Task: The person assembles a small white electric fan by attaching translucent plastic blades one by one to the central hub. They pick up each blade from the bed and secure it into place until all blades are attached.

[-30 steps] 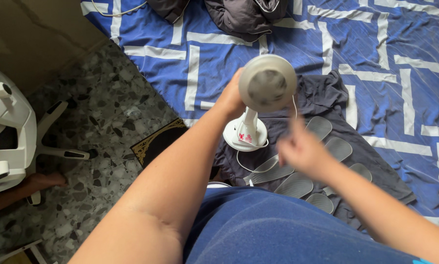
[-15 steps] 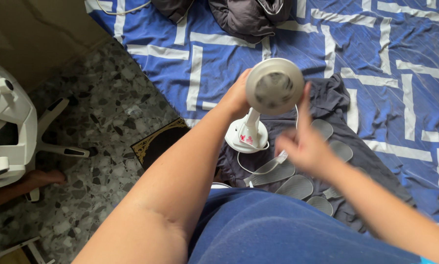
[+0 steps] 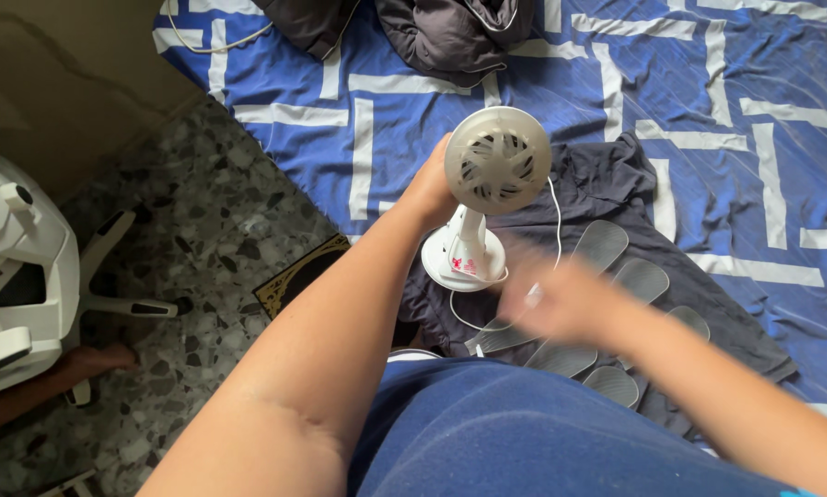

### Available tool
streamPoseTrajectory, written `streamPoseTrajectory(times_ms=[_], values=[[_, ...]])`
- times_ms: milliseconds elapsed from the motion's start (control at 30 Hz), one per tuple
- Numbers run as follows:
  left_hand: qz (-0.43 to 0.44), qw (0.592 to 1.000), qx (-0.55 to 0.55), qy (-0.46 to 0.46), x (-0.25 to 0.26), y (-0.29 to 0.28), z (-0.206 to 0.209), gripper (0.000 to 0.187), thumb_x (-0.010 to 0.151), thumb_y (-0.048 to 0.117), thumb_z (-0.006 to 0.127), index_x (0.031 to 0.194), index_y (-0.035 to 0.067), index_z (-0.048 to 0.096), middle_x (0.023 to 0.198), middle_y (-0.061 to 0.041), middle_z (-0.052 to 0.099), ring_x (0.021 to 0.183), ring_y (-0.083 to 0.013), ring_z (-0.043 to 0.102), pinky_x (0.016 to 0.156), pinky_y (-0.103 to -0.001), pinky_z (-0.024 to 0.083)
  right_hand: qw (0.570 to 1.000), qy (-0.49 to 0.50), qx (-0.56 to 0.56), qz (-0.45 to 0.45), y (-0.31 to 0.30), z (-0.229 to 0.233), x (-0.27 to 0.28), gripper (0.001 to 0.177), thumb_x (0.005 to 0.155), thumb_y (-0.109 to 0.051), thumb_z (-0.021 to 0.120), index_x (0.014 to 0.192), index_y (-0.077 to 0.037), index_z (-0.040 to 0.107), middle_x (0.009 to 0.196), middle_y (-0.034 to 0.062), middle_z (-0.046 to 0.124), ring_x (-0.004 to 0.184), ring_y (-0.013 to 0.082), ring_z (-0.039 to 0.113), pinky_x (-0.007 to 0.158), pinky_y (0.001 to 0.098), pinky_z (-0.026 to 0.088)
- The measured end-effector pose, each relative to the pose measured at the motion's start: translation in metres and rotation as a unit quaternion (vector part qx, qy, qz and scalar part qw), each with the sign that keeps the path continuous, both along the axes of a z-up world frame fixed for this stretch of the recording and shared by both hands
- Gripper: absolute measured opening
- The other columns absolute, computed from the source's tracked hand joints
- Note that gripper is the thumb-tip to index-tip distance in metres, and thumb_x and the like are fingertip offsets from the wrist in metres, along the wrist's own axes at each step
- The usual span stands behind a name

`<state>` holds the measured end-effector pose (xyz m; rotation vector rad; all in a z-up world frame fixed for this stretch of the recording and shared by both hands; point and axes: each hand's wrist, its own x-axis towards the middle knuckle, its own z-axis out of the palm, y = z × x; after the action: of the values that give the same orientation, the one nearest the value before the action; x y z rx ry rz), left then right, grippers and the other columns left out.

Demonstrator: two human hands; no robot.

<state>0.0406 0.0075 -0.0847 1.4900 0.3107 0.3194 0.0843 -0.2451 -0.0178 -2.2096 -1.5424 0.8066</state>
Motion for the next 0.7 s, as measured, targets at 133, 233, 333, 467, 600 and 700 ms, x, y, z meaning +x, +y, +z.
streamPoseTrajectory(times_ms=[133,233,333,467,600,700], values=[[0.002,0.951,0.309,0.002,0.004,0.003,-0.009,0.047,0.084,0.011,0.074,0.13,0.003,0.064,0.133,-0.018,0.056,0.122,-0.0319,0.055,0.103,-0.036,0.048,0.984,0.167,-0.029,0.054,-0.014,0.0,-0.026,0.032,0.087,-0.026,0.066,0.115,-0.013,0.075,0.094,0.0067,0.081,0.083,0.0203,0.079,0.075,0.0352,0.061],[0.004,0.979,0.201,0.046,0.002,0.003,-0.006,0.047,0.089,0.013,0.071,0.134,0.004,0.061,0.136,-0.016,0.055,0.126,-0.03,0.057,0.107,-0.035,0.048,0.974,0.099,0.137,-0.151,-0.009,-0.004,0.013,0.034,0.095,-0.027,0.063,0.124,-0.01,0.068,0.095,0.008,0.076,0.084,0.0188,0.075,0.076,0.0364,0.061],[-0.022,0.984,0.17,0.054,-0.006,-0.001,0.006,0.048,0.09,0.014,0.07,0.136,0.005,0.061,0.136,-0.016,0.062,0.123,-0.0286,0.063,0.106,-0.034,0.052,0.856,0.33,0.245,-0.312,0.007,0.005,0.044,0.051,0.108,-0.038,0.052,0.152,-0.012,0.05,0.124,0.0072,0.068,0.096,0.0153,0.064,0.09,0.0343,0.061],[-0.038,0.944,0.324,-0.056,-0.007,-0.004,0.02,0.06,0.081,0.012,0.078,0.138,0.008,0.061,0.141,-0.02,0.064,0.116,-0.033,0.063,0.101,-0.037,0.051,0.823,0.438,0.261,-0.25,0.022,0.022,0.028,0.057,0.103,-0.042,0.055,0.152,-0.018,0.041,0.129,0.0049,0.061,0.112,0.0156,0.065,0.092,0.0358,0.06],[-0.069,0.983,0.172,0.002,-0.009,0.0,0.026,0.074,0.083,0.01,0.077,0.15,0.015,0.047,0.135,-0.014,0.065,0.12,-0.0244,0.067,0.1,-0.035,0.055,0.835,0.4,0.237,-0.294,0.033,0.028,0.013,0.051,0.101,-0.038,0.057,0.144,-0.012,0.048,0.122,0.0058,0.061,0.112,0.0159,0.064,0.091,0.0376,0.06],[-0.114,0.979,-0.149,0.081,-0.02,0.001,0.039,0.069,0.092,0.025,0.069,0.156,0.026,0.045,0.145,-0.02,0.061,0.117,-0.0314,0.066,0.094,-0.047,0.057,0.832,0.394,0.237,-0.311,0.032,0.029,0.01,0.049,0.101,-0.037,0.058,0.142,-0.011,0.05,0.12,0.0059,0.061,0.109,0.0158,0.065,0.09,0.0374,0.06]])
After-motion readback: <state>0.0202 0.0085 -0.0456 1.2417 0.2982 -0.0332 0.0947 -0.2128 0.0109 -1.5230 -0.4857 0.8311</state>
